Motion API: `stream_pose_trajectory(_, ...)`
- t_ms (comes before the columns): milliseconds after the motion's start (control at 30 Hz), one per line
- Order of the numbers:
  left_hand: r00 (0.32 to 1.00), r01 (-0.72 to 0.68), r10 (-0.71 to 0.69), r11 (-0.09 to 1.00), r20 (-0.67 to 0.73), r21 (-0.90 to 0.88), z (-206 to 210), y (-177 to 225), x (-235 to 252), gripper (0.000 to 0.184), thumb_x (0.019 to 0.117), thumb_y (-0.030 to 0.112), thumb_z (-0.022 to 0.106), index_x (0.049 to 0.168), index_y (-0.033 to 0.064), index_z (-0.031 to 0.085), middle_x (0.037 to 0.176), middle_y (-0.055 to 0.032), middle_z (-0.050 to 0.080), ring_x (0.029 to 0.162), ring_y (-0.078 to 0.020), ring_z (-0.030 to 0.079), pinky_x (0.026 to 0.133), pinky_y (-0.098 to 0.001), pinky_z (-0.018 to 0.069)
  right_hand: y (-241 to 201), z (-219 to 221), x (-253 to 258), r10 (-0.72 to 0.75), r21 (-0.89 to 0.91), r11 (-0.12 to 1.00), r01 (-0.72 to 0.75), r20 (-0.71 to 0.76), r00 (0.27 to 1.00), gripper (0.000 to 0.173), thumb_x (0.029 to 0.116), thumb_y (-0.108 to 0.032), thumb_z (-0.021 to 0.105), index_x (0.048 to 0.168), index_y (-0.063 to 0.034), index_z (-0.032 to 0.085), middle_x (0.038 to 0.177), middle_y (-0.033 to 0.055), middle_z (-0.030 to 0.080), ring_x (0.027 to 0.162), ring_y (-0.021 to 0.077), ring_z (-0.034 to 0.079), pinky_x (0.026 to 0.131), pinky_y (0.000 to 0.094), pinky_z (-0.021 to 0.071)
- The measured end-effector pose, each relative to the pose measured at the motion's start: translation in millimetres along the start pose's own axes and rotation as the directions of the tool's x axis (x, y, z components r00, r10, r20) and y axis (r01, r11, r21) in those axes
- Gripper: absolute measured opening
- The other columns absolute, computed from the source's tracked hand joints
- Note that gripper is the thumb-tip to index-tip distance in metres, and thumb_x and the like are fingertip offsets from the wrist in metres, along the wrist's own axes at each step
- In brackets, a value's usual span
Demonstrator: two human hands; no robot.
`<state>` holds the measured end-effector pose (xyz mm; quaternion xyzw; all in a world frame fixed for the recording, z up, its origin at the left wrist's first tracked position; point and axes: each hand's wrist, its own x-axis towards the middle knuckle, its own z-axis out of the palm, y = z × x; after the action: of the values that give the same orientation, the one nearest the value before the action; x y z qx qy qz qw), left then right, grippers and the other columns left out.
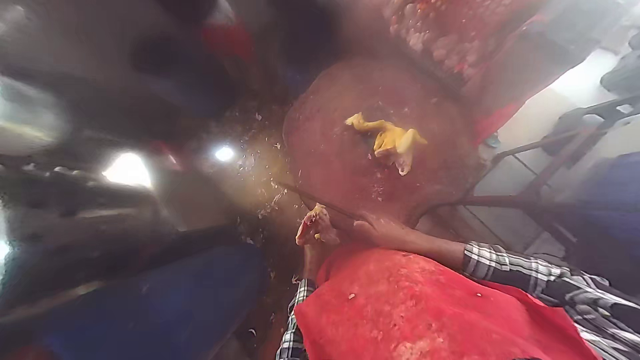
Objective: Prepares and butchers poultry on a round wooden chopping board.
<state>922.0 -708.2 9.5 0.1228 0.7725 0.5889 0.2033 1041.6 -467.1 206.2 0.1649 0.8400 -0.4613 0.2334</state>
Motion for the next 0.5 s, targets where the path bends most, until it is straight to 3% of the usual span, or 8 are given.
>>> stream_pose_trajectory(100, 1.0, 0.018, -0.018, 0.999, -0.004, -0.03, 1, 13, 3, 0.04, 0.0969, 0.013, 0.063, 0.132, -0.005, 0.058, 0.121, -0.0155, 0.068, 0.111, -0.0173, 0.065, 0.1, -0.0366, 0.0526, 24, 10, 9, -0.053, 0.034, 0.998, 0.051, 0.051, 0.997, 0.072, 0.1043, -0.068, 0.022, 0.131, -0.0123, 0.058, 0.106, 0.0134, 0.067, 0.1, 0.0286, 0.068, 0.088, 0.0558, 0.0539)
stream_pose_trajectory(167, 0.999, -0.027, 0.022, 0.983, -0.034, -0.183, 10, 22, 4, 0.04, 0.0993, 0.018, 0.063, 0.13, -0.0063, 0.058, 0.117, -0.0134, 0.069, 0.107, -0.0128, 0.065, 0.098, -0.0325, 0.0542, 49, 18, 20, 0.05, -0.039, 0.998, -0.046, 0.12, 0.991, 0.068, 0.106, -0.065, 0.026, 0.12, -0.0075, 0.06, 0.098, 0.017, 0.066, 0.094, 0.0341, 0.067, 0.083, 0.0603, 0.0532)
stream_pose_trajectory(233, 0.998, -0.055, 0.042, 0.955, -0.048, -0.292, 9, 26, 3, 0.035, 0.0989, 0.017, 0.063, 0.125, -0.0061, 0.062, 0.112, -0.0124, 0.07, 0.102, -0.0113, 0.067, 0.094, -0.0316, 0.0559, 61, 24, 26, 0.133, -0.091, 0.989, -0.12, 0.16, 0.978, 0.072, 0.1045, -0.068, 0.025, 0.117, -0.0064, 0.061, 0.096, 0.0183, 0.068, 0.094, 0.0366, 0.069, 0.082, 0.0632, 0.0536)
stream_pose_trajectory(300, 0.999, 0.019, -0.024, 0.979, -0.024, -0.204, 0, 27, -5, 0.036, 0.0987, 0.012, 0.064, 0.13, -0.007, 0.06, 0.12, -0.0153, 0.069, 0.109, -0.0149, 0.065, 0.099, -0.0342, 0.0535, 61, 14, 31, 0.127, -0.074, 0.991, -0.114, 0.195, 0.972, 0.073, 0.1044, -0.068, 0.025, 0.115, -0.0055, 0.062, 0.095, 0.0185, 0.067, 0.093, 0.036, 0.068, 0.082, 0.0625, 0.0531)
stream_pose_trajectory(333, 0.999, 0.008, -0.015, 0.977, -0.032, -0.213, 1, 31, -5, 0.035, 0.097, 0.01, 0.063, 0.127, -0.0076, 0.06, 0.117, -0.0164, 0.068, 0.107, -0.0159, 0.066, 0.097, -0.0346, 0.0543, 59, 2, 34, 0.115, -0.07, 0.992, -0.103, 0.2, 0.973, 0.072, 0.1055, -0.066, 0.026, 0.115, -0.0041, 0.062, 0.097, 0.0194, 0.066, 0.094, 0.0362, 0.067, 0.083, 0.0623, 0.052)
stream_pose_trajectory(367, 1.0, 0.018, -0.02, 0.98, -0.008, -0.199, -1, 32, -6, 0.036, 0.0972, 0.009, 0.062, 0.129, -0.0075, 0.059, 0.118, -0.0173, 0.067, 0.108, -0.017, 0.065, 0.097, -0.0355, 0.0537, 58, -10, 38, 0.107, -0.106, 0.99, -0.092, 0.153, 0.982, 0.071, 0.1062, -0.064, 0.028, 0.115, -0.0031, 0.064, 0.099, 0.021, 0.067, 0.095, 0.0378, 0.067, 0.083, 0.063, 0.0514)
stream_pose_trajectory(433, 1.0, 0.005, -0.001, 0.981, 0.024, -0.195, -1, 32, -6, 0.039, 0.0988, 0.012, 0.063, 0.133, -0.0051, 0.057, 0.123, -0.0152, 0.067, 0.112, -0.0154, 0.064, 0.099, -0.0347, 0.054, 46, -31, 35, 0.098, -0.345, 0.931, -0.119, -0.08, 0.992, 0.069, 0.1025, -0.067, 0.038, 0.12, -0.0043, 0.061, 0.104, 0.022, 0.069, 0.098, 0.0416, 0.069, 0.081, 0.0635, 0.0544)
stream_pose_trajectory(500, 0.999, 0.037, -0.037, 0.978, 0.003, -0.205, 3, 61, -2, 0.037, 0.0968, 0.015, 0.061, 0.13, -0.0011, 0.06, 0.116, -0.009, 0.068, 0.105, -0.0104, 0.065, 0.095, -0.0317, 0.0545, 44, -42, 31, 0.09, -0.415, 0.891, -0.185, -0.238, 0.967, 0.073, 0.0992, -0.07, 0.041, 0.126, -0.0041, 0.058, 0.107, 0.0213, 0.069, 0.099, 0.0429, 0.069, 0.081, 0.0628, 0.0555)
